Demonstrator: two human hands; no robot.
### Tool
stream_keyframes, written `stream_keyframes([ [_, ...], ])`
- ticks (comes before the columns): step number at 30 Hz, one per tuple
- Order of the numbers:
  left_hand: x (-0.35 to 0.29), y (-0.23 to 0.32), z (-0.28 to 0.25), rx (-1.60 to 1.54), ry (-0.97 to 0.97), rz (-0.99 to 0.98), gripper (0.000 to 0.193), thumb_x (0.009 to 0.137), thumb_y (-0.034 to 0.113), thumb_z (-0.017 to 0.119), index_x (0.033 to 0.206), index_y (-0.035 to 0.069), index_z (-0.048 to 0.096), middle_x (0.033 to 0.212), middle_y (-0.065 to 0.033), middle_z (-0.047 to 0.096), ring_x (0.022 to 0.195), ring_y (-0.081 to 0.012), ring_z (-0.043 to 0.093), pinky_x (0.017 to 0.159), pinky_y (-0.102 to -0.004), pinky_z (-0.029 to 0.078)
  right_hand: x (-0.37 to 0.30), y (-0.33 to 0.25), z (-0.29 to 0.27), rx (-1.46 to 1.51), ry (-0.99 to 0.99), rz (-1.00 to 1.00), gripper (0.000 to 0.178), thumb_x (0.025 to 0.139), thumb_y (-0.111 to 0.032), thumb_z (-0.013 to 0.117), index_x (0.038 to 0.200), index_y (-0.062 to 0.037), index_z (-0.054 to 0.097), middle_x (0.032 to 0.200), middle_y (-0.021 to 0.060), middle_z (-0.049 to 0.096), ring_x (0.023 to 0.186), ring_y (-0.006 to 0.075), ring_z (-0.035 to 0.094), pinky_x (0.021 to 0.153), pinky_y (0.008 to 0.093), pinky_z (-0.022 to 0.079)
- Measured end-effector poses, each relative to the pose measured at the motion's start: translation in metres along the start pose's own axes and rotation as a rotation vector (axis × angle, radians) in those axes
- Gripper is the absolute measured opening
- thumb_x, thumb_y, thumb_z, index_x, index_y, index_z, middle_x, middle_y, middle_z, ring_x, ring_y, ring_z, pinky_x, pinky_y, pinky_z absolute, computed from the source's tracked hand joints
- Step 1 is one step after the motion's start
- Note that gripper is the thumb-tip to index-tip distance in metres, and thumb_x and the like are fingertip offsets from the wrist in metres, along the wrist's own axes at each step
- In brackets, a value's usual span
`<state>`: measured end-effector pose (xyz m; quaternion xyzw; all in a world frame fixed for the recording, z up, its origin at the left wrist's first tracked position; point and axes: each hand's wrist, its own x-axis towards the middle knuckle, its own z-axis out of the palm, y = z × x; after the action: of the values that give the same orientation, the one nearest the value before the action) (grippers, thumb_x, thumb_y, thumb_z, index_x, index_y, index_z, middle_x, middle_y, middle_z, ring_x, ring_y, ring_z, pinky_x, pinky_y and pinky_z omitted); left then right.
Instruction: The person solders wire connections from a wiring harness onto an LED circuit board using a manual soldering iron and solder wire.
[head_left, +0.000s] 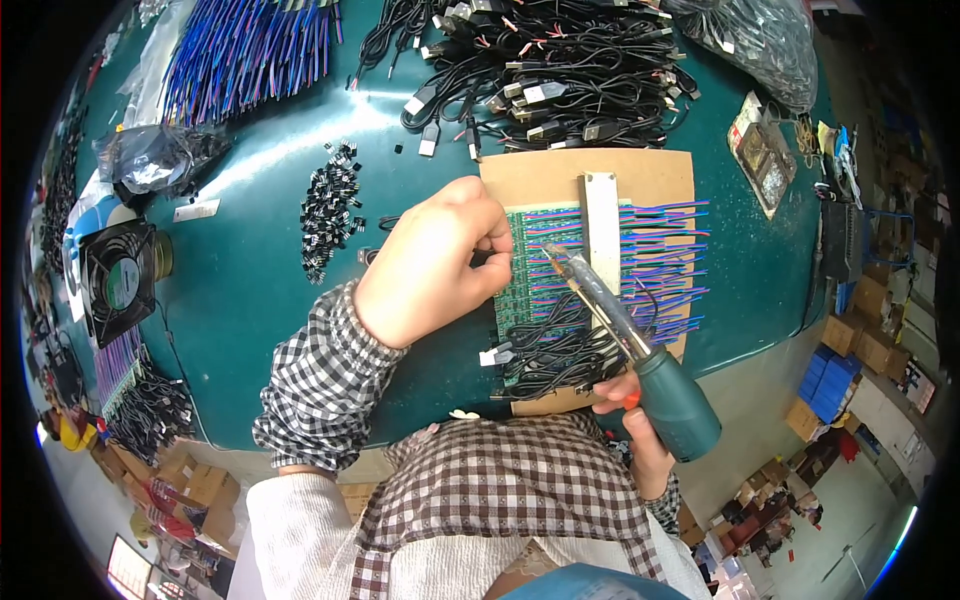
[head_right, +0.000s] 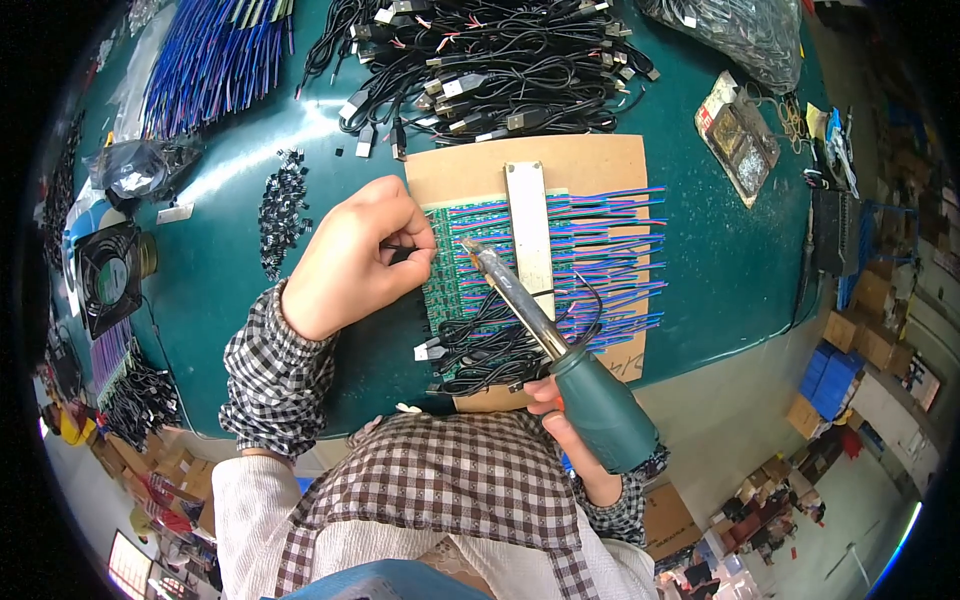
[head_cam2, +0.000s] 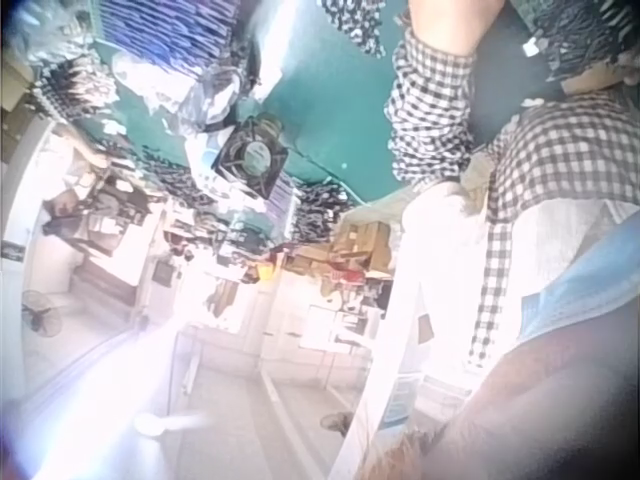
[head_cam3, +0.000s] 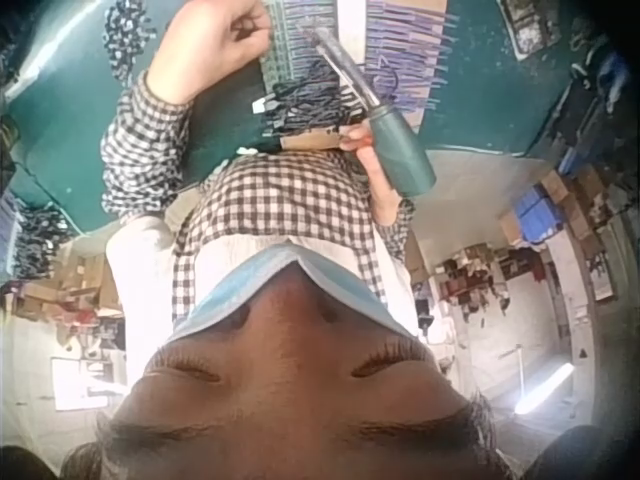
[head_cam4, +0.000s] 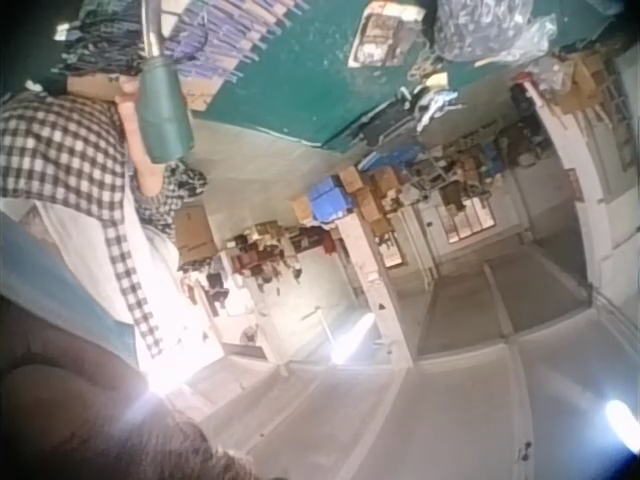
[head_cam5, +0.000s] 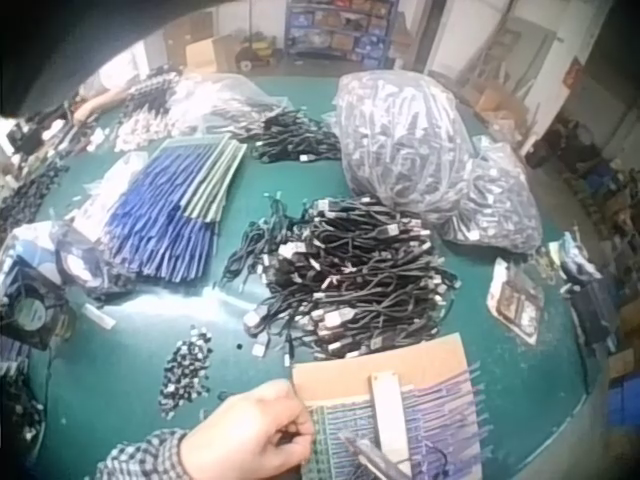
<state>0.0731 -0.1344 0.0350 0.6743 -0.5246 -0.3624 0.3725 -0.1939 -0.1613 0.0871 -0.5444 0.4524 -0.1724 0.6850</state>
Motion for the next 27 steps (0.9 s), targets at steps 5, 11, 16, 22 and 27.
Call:
stream_keyframes([
  [5,0.0,-0.001,0.002,0.026,0.009,0.018,0.009,0.066,-0.001,0.063,0.071,0.001,0.055,0.072,-0.0081,0.048,0.061,-0.0201,0.052,0.055,-0.0296,0.043,0.0,0.004,-0.003,0.047,-0.011,0.01,0.032,0.078,-0.01,0.063,0.104,0.0068,0.053,0.089,0.0148,0.06,0.088,0.0265,0.061,0.071,0.0346,0.054],
  [11,-0.001,-0.001,0.001,0.032,0.019,0.051,0.009,0.067,-0.001,0.063,0.072,0.001,0.055,0.071,-0.0054,0.046,0.058,-0.0154,0.049,0.051,-0.0264,0.04,-0.001,0.007,-0.003,0.086,0.001,0.027,0.034,0.073,0.002,0.068,0.102,0.0077,0.052,0.087,0.0154,0.063,0.085,0.0254,0.064,0.073,0.0341,0.054],
  [16,0.001,-0.003,0.002,0.017,0.004,0.056,0.01,0.068,-0.001,0.063,0.072,0.001,0.055,0.071,-0.0055,0.046,0.058,-0.0149,0.048,0.051,-0.0263,0.04,-0.002,0.008,-0.003,0.086,0.028,0.067,0.033,0.072,0.003,0.068,0.101,0.0074,0.052,0.085,0.0148,0.063,0.083,0.0239,0.064,0.075,0.0347,0.054],
  [22,0.0,0.0,-0.001,0.037,-0.012,0.058,0.011,0.065,-0.001,0.062,0.07,0.001,0.053,0.072,-0.0125,0.049,0.063,-0.0284,0.054,0.058,-0.0352,0.045,-0.002,0.011,-0.004,0.016,0.009,0.022,0.032,0.072,0.004,0.068,0.1,0.0071,0.053,0.082,0.0139,0.063,0.079,0.0212,0.064,0.077,0.0348,0.053],
  [27,0.001,-0.001,0.0,0.027,-0.018,0.061,0.011,0.065,-0.001,0.062,0.07,0.001,0.052,0.072,-0.0125,0.049,0.063,-0.0286,0.054,0.058,-0.0355,0.045,-0.002,0.017,-0.006,-0.052,-0.005,0.008,0.031,0.071,0.004,0.068,0.098,0.0067,0.054,0.08,0.0122,0.064,0.076,0.019,0.064,0.073,0.031,0.052],
])
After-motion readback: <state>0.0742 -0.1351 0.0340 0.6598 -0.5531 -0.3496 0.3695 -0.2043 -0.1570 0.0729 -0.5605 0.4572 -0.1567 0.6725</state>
